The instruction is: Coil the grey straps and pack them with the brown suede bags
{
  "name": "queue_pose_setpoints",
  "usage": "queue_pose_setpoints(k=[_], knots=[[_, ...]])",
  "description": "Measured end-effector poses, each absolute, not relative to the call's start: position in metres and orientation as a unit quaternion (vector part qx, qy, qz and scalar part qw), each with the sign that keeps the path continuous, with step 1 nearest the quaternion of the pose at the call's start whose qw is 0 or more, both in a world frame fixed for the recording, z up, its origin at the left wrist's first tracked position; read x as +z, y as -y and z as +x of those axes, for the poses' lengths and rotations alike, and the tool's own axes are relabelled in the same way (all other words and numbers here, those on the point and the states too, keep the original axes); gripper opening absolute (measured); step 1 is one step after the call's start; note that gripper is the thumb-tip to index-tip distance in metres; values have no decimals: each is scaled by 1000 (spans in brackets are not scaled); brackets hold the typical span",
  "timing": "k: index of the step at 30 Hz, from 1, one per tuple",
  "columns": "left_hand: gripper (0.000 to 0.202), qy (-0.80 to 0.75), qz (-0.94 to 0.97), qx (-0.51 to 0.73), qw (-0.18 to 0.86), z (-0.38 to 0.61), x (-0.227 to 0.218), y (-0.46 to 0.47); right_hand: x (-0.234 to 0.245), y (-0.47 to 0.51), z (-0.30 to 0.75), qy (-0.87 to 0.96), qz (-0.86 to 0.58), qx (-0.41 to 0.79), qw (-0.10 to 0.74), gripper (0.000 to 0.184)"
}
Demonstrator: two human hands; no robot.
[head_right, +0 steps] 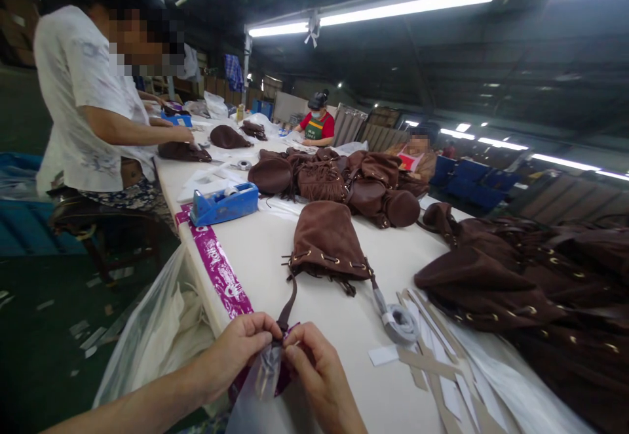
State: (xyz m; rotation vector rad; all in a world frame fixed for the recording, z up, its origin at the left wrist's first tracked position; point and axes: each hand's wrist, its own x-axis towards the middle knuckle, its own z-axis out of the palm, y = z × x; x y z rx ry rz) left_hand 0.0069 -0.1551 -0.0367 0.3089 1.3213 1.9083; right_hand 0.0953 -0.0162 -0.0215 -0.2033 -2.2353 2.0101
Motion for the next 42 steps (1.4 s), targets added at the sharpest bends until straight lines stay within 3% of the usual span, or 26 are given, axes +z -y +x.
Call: queue_pose_setpoints(k=[7, 12, 19, 25, 32, 36, 42], knots=[[9, -549, 144, 738, 364, 7, -36, 153, -26, 12, 95, 819, -10, 561, 124, 12], [7, -567, 166, 728, 347, 6, -40, 154, -18, 12, 93, 842, 5, 531, 90, 14], [22, -497, 185, 700, 478, 1, -29, 163, -21, 15, 91, 853, -62, 510, 93, 14], [14, -566, 307, 584, 493, -29, -23, 159, -31, 11, 85, 854, -42, 504, 124, 14], [7, -675, 498, 482, 253, -50, -13, 152, -42, 3, 79, 861, -36, 467, 198, 16], [9, -674, 486, 512, 217, -43, -18, 150, -47, 2, 77, 849, -40, 495, 181, 14], [7, -666, 311, 585, 342, -54, -40, 126, -43, -5, 65, 824, -108, 535, 153, 15]])
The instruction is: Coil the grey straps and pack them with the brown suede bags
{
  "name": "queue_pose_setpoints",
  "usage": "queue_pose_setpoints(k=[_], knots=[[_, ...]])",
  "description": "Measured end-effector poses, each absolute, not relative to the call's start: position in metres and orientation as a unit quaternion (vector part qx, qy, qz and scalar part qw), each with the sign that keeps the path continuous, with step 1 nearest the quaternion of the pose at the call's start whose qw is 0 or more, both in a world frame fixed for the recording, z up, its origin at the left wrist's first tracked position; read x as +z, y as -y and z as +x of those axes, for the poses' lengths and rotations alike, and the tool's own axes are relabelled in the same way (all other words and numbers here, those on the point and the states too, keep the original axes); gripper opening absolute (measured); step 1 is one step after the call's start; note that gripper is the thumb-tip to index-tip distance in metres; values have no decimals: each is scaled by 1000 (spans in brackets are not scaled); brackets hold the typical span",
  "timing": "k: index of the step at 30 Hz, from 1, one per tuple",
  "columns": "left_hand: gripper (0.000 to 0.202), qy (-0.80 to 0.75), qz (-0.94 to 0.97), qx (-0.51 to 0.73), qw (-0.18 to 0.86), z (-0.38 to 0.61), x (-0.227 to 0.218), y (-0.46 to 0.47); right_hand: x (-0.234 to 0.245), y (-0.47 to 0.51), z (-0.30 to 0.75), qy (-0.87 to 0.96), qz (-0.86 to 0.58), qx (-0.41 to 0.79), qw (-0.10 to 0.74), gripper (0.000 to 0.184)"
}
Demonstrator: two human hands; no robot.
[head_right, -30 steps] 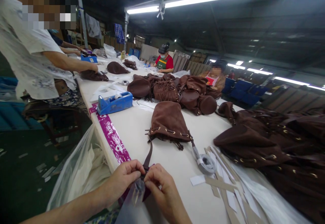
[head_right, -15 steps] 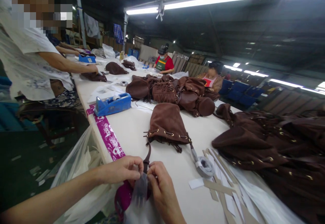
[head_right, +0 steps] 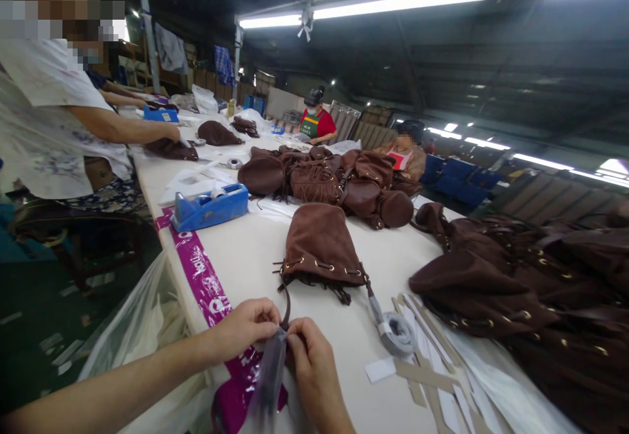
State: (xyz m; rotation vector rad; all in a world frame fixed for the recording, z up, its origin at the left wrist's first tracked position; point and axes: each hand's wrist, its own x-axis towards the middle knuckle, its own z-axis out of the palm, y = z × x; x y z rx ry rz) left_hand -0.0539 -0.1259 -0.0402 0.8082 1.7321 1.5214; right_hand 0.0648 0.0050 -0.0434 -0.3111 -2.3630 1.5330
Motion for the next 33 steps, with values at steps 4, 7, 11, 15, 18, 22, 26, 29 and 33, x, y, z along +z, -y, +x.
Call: queue_pose_setpoints(k=[4, 7, 11, 15, 18, 22, 26, 29, 33], knots=[[10, -644, 332, 610, 321, -62, -40, 119, -36, -10, 57, 820, -83, 547, 148, 13], [6, -671, 346, 600, 265, -62, -36, 121, -35, -13, 53, 822, -73, 547, 140, 12], [9, -704, 355, 568, 235, -64, -30, 122, -34, -18, 46, 827, -70, 545, 117, 15], [11, -703, 372, 563, 226, -73, -24, 117, -31, -24, 38, 843, -64, 514, 141, 13], [7, -662, 349, 612, 257, -79, -27, 109, -32, -27, 30, 831, -86, 522, 174, 14], [12, -583, 228, 710, 321, -74, -39, 101, -38, -23, 22, 773, -131, 597, 171, 18], [27, -511, 137, 756, 387, -66, -45, 102, -42, -17, 23, 713, -177, 664, 137, 24], [34, -470, 126, 764, 424, -64, -43, 106, -42, -15, 25, 692, -186, 690, 106, 28], [33, -474, 120, 762, 425, -65, -42, 106, -44, -15, 25, 697, -178, 685, 116, 27]])
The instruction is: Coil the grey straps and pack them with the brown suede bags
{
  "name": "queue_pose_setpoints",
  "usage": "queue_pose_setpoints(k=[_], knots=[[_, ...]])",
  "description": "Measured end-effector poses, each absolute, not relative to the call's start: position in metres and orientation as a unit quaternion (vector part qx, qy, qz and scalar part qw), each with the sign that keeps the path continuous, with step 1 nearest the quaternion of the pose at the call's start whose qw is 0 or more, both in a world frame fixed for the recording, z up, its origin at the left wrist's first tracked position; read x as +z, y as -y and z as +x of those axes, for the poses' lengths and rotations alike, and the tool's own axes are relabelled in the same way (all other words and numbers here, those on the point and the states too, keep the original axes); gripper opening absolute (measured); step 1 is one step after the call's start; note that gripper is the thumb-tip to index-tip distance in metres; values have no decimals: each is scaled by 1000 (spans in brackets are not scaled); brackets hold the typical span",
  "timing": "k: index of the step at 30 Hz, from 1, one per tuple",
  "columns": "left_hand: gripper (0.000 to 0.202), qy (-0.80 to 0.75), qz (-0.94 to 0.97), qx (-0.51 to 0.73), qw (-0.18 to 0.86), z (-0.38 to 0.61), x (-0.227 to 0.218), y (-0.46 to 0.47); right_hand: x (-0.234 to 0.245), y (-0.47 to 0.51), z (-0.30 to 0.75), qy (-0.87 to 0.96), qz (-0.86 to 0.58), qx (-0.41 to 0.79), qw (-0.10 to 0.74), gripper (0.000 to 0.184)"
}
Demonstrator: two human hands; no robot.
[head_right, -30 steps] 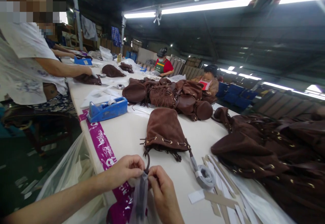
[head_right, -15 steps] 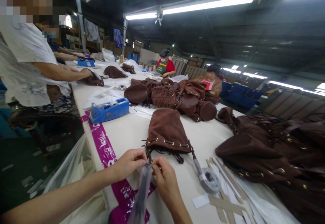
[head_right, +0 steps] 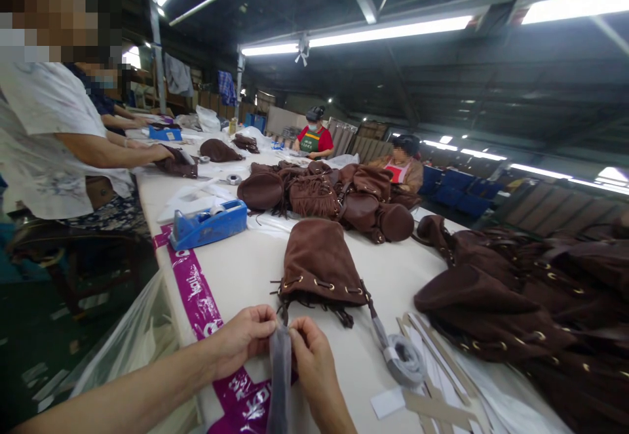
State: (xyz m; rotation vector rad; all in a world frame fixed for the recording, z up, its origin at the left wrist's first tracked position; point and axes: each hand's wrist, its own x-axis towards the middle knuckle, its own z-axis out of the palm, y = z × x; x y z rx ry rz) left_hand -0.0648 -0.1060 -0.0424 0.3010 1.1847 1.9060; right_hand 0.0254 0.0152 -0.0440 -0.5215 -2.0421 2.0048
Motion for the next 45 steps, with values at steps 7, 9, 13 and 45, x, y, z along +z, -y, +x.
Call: queue_pose_setpoints(k=[7, 9, 13, 45], knots=[[18, -602, 166, 691, 364, -64, -45, 108, -46, -1, 32, 687, -224, 679, 130, 26], [21, -615, 171, 678, 365, -65, -44, 108, -44, 2, 32, 681, -225, 680, 149, 26], [33, -572, 121, 715, 383, -65, -48, 102, -44, 0, 26, 676, -219, 681, 176, 24], [47, -655, 211, 582, 433, -75, -12, 132, -43, 53, 0, 529, -298, 772, 188, 21]])
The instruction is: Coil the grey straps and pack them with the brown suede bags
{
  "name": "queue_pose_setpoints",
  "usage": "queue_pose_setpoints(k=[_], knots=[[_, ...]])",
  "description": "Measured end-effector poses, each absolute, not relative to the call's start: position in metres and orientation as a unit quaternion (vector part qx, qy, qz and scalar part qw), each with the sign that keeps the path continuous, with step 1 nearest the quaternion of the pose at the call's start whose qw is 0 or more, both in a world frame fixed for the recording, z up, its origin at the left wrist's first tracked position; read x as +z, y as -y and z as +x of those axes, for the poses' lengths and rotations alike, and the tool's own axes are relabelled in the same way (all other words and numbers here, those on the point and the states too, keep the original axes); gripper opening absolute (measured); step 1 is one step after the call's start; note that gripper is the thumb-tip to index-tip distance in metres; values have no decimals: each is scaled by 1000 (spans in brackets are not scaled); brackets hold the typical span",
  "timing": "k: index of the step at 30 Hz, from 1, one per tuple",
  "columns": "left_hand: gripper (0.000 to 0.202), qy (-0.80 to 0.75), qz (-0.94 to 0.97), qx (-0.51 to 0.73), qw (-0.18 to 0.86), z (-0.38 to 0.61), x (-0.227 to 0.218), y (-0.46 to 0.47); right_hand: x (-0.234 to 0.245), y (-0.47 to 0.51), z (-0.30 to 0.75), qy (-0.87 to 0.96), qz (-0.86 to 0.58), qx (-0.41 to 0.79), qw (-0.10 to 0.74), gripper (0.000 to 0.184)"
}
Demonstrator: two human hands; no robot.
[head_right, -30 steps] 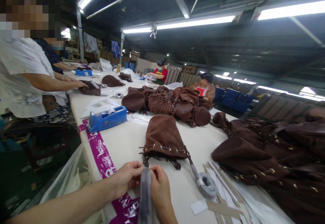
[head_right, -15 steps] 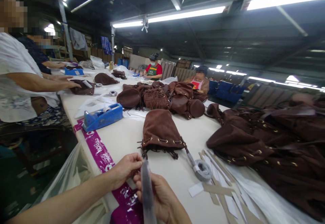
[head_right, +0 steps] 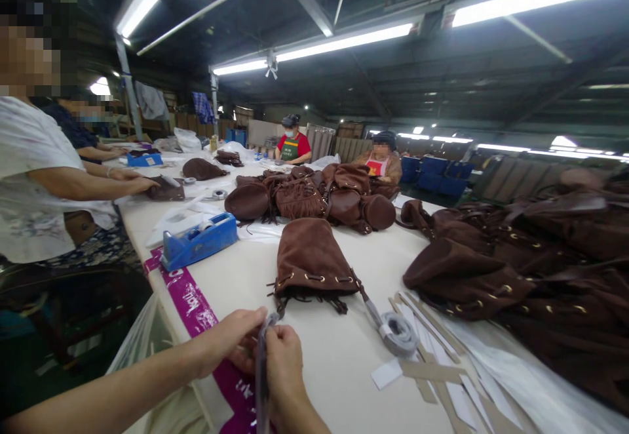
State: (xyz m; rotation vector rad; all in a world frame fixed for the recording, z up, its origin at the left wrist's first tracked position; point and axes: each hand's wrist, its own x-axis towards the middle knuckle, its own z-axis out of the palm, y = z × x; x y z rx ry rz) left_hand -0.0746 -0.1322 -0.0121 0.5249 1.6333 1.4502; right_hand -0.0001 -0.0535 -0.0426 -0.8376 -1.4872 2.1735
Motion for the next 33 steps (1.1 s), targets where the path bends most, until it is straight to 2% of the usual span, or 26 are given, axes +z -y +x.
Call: queue_pose_setpoints(k=[3, 10, 15, 19, 27, 33], knots=[[24, -682, 253, 564, 392, -78, -3, 145, -48, 55, -11, 603, -262, 727, 198, 22], [13, -719, 198, 489, 452, -93, -5, 153, -48, 48, -15, 648, -212, 711, 172, 26], [27, -681, 248, 465, 508, -101, 11, 154, -43, 30, 4, 649, -215, 702, 200, 27], [29, -648, 249, 473, 543, -101, 15, 151, -38, 25, 17, 684, -173, 675, 214, 25], [29, -658, 261, 468, 530, -100, 1, 145, -40, 27, 12, 693, -192, 668, 189, 35], [43, -660, 241, 481, 525, -103, 1, 149, -47, 25, 14, 707, -141, 676, 155, 19]])
